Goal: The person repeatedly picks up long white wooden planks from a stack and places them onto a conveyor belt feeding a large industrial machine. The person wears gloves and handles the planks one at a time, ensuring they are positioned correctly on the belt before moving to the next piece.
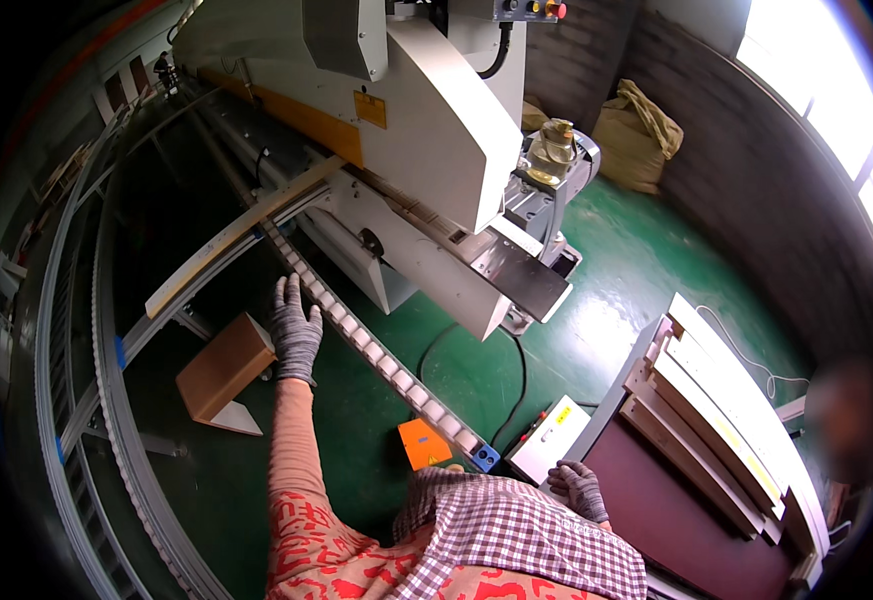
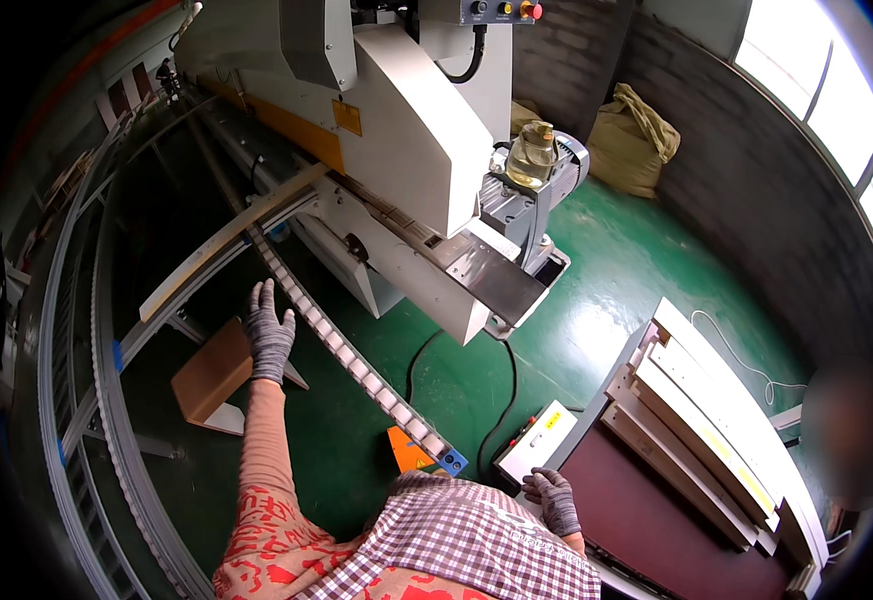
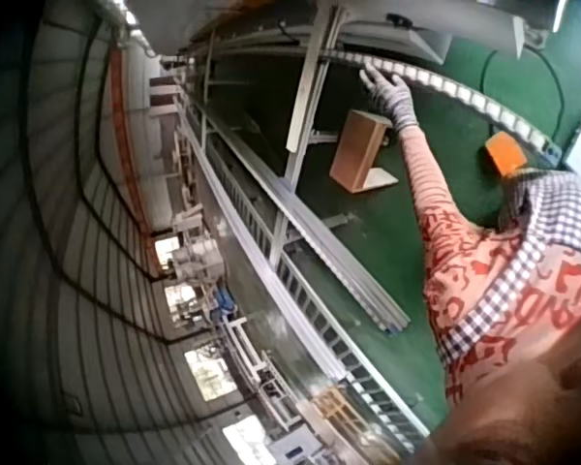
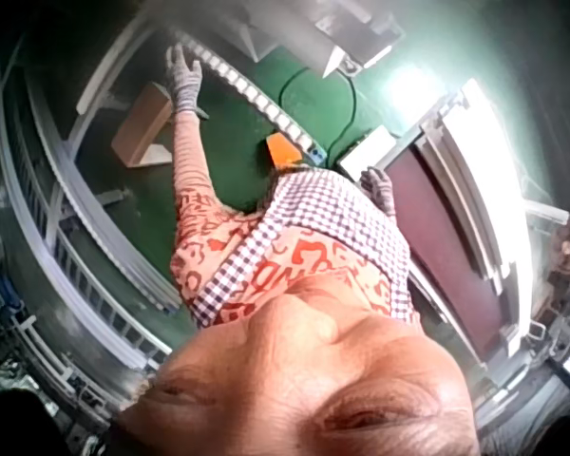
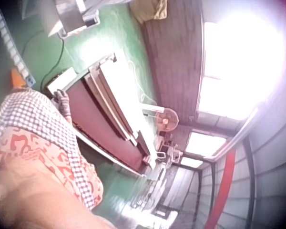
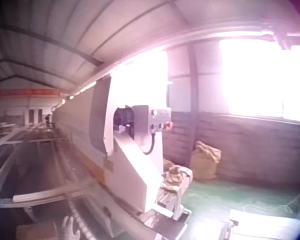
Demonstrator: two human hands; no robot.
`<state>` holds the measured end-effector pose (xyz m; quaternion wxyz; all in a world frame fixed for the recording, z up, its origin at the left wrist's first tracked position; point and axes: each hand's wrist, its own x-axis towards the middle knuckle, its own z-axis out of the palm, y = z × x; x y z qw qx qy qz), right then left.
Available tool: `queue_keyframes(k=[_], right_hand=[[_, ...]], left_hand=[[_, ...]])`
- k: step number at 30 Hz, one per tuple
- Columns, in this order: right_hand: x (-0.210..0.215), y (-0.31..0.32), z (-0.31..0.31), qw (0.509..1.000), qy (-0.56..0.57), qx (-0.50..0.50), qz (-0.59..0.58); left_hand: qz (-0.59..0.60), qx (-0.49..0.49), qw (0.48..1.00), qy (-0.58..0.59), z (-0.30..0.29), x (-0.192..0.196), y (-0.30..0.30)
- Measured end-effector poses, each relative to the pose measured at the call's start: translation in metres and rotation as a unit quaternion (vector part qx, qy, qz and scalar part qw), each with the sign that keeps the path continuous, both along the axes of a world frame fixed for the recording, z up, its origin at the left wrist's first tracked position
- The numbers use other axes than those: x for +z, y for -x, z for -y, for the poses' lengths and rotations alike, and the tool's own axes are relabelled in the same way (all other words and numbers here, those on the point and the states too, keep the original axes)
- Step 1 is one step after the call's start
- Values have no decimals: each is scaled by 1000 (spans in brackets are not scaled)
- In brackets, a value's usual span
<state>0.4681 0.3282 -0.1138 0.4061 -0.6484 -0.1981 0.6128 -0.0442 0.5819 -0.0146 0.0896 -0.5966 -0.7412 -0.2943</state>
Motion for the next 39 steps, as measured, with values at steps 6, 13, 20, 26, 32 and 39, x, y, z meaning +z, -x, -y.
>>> queue_keyframes(k=[6,13,20,26,32,39], right_hand=[[10,5,-1,1000,5,-5,28],[4,10,5,998,46,-32,24],[2,0,10,996,70,-36,30],[-1,-1,0,998,53,-22,11],[6,4,-22,995,-6,88,-37],[72,19,-32,929,-111,351,-34]], left_hand=[[-79,118,980,140,-63,4,68],[-61,189,941,273,-104,2,111],[-49,198,905,373,-101,-8,125],[-59,103,947,298,-33,-22,99],[-8,21,975,220,103,-21,21],[30,-159,971,176,255,12,2]])
